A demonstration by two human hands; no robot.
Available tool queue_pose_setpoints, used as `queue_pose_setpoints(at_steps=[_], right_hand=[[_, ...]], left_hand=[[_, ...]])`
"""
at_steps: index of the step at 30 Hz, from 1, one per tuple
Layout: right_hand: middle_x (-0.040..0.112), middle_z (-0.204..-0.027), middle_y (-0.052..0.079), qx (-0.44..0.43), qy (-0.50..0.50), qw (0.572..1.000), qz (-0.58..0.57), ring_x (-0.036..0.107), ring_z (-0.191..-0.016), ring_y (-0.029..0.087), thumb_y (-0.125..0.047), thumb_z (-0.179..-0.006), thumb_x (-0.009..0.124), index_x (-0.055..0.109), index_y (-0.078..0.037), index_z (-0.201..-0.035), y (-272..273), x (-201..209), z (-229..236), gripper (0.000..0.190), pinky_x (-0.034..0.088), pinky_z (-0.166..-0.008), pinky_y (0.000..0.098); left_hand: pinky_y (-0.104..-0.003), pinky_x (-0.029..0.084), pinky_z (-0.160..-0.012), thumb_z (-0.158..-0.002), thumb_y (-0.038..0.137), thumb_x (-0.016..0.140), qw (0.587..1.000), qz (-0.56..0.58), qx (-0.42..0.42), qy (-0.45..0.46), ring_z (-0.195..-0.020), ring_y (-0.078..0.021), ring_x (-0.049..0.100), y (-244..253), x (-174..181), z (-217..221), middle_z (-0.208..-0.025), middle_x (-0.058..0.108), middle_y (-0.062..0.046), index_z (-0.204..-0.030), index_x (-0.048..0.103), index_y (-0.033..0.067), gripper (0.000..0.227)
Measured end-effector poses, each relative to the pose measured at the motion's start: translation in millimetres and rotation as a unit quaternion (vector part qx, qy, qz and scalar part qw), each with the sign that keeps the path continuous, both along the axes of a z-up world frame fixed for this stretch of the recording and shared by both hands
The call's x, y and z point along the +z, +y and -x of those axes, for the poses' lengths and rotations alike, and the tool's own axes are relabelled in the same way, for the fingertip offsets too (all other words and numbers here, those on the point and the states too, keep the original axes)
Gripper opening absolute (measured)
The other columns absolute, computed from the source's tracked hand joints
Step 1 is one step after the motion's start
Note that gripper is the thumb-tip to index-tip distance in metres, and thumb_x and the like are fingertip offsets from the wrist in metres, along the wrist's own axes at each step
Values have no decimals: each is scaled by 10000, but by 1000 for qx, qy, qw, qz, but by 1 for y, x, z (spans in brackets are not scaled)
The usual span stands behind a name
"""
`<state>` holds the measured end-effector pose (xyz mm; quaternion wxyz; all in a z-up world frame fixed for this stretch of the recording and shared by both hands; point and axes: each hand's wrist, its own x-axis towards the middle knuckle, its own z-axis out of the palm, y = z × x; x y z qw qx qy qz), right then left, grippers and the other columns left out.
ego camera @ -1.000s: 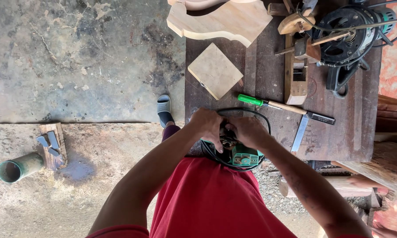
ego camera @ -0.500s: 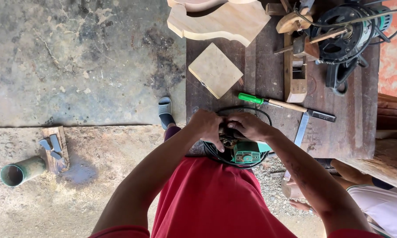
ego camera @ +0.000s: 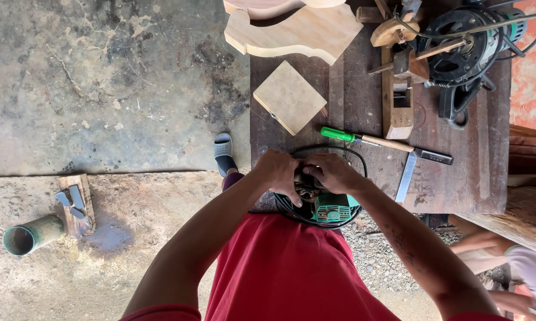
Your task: Checking and adjusting the blade of an electric hand planer using a square ruler.
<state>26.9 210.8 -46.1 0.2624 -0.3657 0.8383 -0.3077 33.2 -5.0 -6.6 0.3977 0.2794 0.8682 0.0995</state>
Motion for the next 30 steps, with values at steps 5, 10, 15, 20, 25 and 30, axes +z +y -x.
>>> queue_pose_setpoints(at_steps=[5,10,15,20,25,30], right_hand=[[721,-970,172,-90,1,991,-95,708,-930,359,-219,-952,655,716,-56,-1117,-11,15,-10,240,566,-850,472],[718,-1039,180,-42,44,996,58,709,-941,354,-139,-939,650,699,2,-1071,-2,12,-5,199,595,-826,435],[730,-990,132,-25,-17,1000,6,732,-898,303,-243,-952,681,674,-19,-1065,6,4,6,250,597,-819,414],[741,-957,92,-39,-75,995,-53,728,-899,276,-346,-884,749,698,-83,-1023,2,14,15,302,579,-811,409],[729,-1033,43,-42,-110,992,-54,709,-966,226,-316,-861,782,744,-119,-1048,2,6,19,274,572,-891,370],[734,-1007,35,-41,-136,989,-38,715,-948,221,-294,-826,815,766,-117,-1022,0,-5,23,268,572,-882,372]], left_hand=[[-441,576,-860,-481,778,826,1000,-13,17,-5,-976,-322,733,0,6,0,-1037,756,-111,-1365,589,171,1098],[-435,569,-869,-480,790,835,1000,-17,12,-1,-974,-316,730,-1,1,0,-1041,752,-107,-1381,574,157,1131],[-419,583,-861,-510,794,807,1000,6,5,-17,-953,-306,747,-1,6,0,-1026,771,-100,-1264,659,124,1020],[-430,582,-844,-507,792,812,1000,2,9,-15,-943,-310,740,0,9,1,-1022,756,-105,-1278,620,118,1042],[-423,585,-856,-523,808,802,1000,21,2,-22,-966,-308,738,1,12,2,-1065,746,-105,-1260,629,92,1042],[-421,586,-863,-542,817,795,999,30,-3,-29,-962,-309,744,0,7,2,-1069,751,-112,-1249,633,68,1042]])
